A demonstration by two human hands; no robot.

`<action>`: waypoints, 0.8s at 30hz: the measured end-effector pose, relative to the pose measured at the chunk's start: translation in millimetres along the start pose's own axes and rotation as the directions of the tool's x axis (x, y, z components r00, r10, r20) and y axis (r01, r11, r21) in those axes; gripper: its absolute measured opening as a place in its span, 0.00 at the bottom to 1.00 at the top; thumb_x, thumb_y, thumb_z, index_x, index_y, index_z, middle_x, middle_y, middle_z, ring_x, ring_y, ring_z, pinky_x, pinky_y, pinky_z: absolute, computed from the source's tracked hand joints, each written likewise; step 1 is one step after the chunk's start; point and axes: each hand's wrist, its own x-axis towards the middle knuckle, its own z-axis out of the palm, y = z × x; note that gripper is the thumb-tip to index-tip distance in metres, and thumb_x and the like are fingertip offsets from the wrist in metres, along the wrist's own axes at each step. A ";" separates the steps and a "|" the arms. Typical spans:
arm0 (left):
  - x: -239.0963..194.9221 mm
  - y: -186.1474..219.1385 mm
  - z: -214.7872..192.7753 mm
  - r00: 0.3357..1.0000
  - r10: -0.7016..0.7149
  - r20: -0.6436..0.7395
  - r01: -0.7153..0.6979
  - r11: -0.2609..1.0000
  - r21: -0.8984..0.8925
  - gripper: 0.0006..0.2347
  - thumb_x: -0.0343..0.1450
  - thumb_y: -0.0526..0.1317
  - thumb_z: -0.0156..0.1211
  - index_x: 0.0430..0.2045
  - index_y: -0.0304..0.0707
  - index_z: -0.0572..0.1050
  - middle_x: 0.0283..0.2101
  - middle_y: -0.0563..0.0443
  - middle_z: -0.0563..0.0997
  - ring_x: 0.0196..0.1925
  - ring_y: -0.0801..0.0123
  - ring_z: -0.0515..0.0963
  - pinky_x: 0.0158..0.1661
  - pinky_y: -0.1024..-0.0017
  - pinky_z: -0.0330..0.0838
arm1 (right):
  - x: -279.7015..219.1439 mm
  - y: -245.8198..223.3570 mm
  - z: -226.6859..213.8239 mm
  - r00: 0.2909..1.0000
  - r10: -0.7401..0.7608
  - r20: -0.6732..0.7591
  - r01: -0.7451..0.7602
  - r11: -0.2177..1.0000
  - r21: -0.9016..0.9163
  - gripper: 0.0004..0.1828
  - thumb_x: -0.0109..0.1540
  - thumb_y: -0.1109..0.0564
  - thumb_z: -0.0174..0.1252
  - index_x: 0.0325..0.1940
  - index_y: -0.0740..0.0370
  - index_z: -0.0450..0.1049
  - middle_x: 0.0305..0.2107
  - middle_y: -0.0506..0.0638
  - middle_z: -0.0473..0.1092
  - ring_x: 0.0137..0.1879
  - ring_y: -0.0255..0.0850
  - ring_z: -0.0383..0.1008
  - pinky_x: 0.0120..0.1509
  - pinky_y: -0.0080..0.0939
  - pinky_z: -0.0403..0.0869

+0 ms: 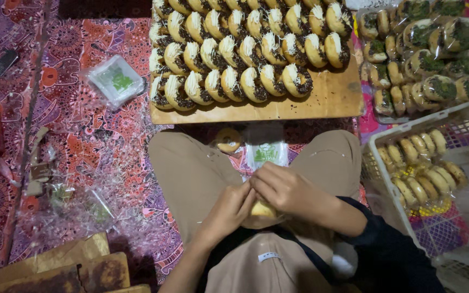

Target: The person sits on a patterned rug and individually wraps small ring-shaped pastries in clear plastic bags. They pick each pastry from a wooden board, place it into a bag, and set the packaged item aside in a nearby basket.

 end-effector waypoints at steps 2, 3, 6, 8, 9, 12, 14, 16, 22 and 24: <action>0.1 2.6 -4.1 0.998 0.056 -0.023 -0.053 0.993 0.108 0.11 0.76 0.38 0.52 0.46 0.29 0.77 0.29 0.29 0.79 0.30 0.45 0.81 0.31 0.57 0.71 | -12.4 21.7 19.0 0.996 0.087 -0.028 -0.086 0.995 0.044 0.11 0.56 0.63 0.61 0.39 0.74 0.73 0.35 0.59 0.70 0.42 0.52 0.73 0.47 0.48 0.75; -0.2 3.6 -7.4 0.996 -0.060 -0.069 0.066 0.993 0.096 0.11 0.76 0.39 0.52 0.46 0.31 0.78 0.29 0.30 0.80 0.30 0.48 0.83 0.31 0.59 0.73 | -18.9 36.0 26.4 0.982 0.185 -0.048 -0.179 0.978 0.104 0.09 0.56 0.62 0.60 0.35 0.72 0.72 0.35 0.60 0.70 0.42 0.54 0.73 0.46 0.50 0.75; -5.9 5.1 -25.5 0.960 -0.213 -0.183 0.216 0.976 -0.003 0.12 0.77 0.39 0.50 0.47 0.33 0.80 0.34 0.35 0.84 0.34 0.58 0.87 0.36 0.64 0.76 | -40.6 89.8 18.5 0.788 0.611 0.083 -0.578 0.779 -0.242 0.07 0.55 0.62 0.61 0.36 0.67 0.75 0.37 0.61 0.72 0.45 0.57 0.74 0.50 0.53 0.74; -6.8 5.8 -35.7 0.964 -0.069 -0.258 0.039 0.992 -0.119 0.13 0.79 0.38 0.47 0.48 0.32 0.79 0.41 0.40 0.88 0.43 0.64 0.89 0.44 0.68 0.79 | -46.8 97.0 9.4 0.736 0.677 0.013 -0.538 0.597 -0.595 0.10 0.53 0.58 0.58 0.37 0.60 0.78 0.41 0.59 0.74 0.49 0.59 0.75 0.54 0.57 0.73; -4.7 5.4 -39.7 0.959 -0.109 -0.262 0.078 0.989 -0.127 0.13 0.79 0.38 0.47 0.48 0.33 0.79 0.40 0.42 0.88 0.43 0.66 0.89 0.43 0.69 0.79 | -47.9 90.3 4.1 0.831 0.544 -0.115 -0.481 0.599 -0.640 0.15 0.48 0.54 0.56 0.37 0.56 0.79 0.43 0.57 0.74 0.50 0.61 0.74 0.53 0.61 0.71; -2.1 6.0 -35.8 0.948 -0.166 -0.272 0.124 0.978 -0.166 0.12 0.78 0.37 0.47 0.48 0.34 0.80 0.40 0.42 0.89 0.42 0.67 0.89 0.42 0.70 0.79 | -34.5 45.4 -0.9 0.862 0.485 -0.148 -0.504 0.854 -0.131 0.22 0.51 0.62 0.59 0.49 0.65 0.80 0.52 0.58 0.75 0.58 0.57 0.75 0.61 0.53 0.74; 2.1 6.5 -27.7 0.950 -0.092 -0.298 0.033 0.980 -0.199 0.11 0.78 0.36 0.49 0.48 0.32 0.79 0.41 0.39 0.88 0.43 0.60 0.88 0.43 0.68 0.79 | -9.9 9.1 9.2 0.870 0.477 -0.124 -0.451 0.872 0.189 0.13 0.58 0.60 0.65 0.46 0.61 0.82 0.43 0.54 0.76 0.50 0.50 0.79 0.54 0.47 0.77; 0.7 7.6 -22.1 0.945 -0.158 -0.285 0.148 0.987 -0.058 0.10 0.76 0.36 0.52 0.46 0.32 0.79 0.36 0.34 0.84 0.39 0.52 0.87 0.36 0.64 0.78 | 16.5 -4.7 12.2 0.933 0.301 -0.198 -0.233 0.923 0.306 0.14 0.60 0.61 0.67 0.50 0.67 0.79 0.43 0.55 0.76 0.47 0.48 0.79 0.51 0.44 0.78; -5.2 14.9 -26.9 0.966 -0.066 -0.249 0.110 0.980 0.167 0.07 0.74 0.34 0.54 0.37 0.29 0.77 0.33 0.29 0.81 0.37 0.38 0.82 0.33 0.53 0.74 | 52.7 6.4 -6.5 0.993 0.008 -0.118 0.018 0.975 0.223 0.15 0.60 0.60 0.67 0.49 0.69 0.77 0.43 0.56 0.75 0.46 0.48 0.79 0.49 0.44 0.79; -4.6 16.2 -28.1 0.976 -0.079 -0.202 0.123 0.969 0.216 0.06 0.74 0.35 0.54 0.34 0.28 0.76 0.32 0.29 0.80 0.36 0.38 0.81 0.34 0.52 0.74 | 46.9 9.6 -2.5 0.997 -0.033 -0.072 0.047 0.978 0.205 0.16 0.58 0.61 0.65 0.49 0.70 0.77 0.42 0.57 0.75 0.46 0.49 0.79 0.47 0.44 0.79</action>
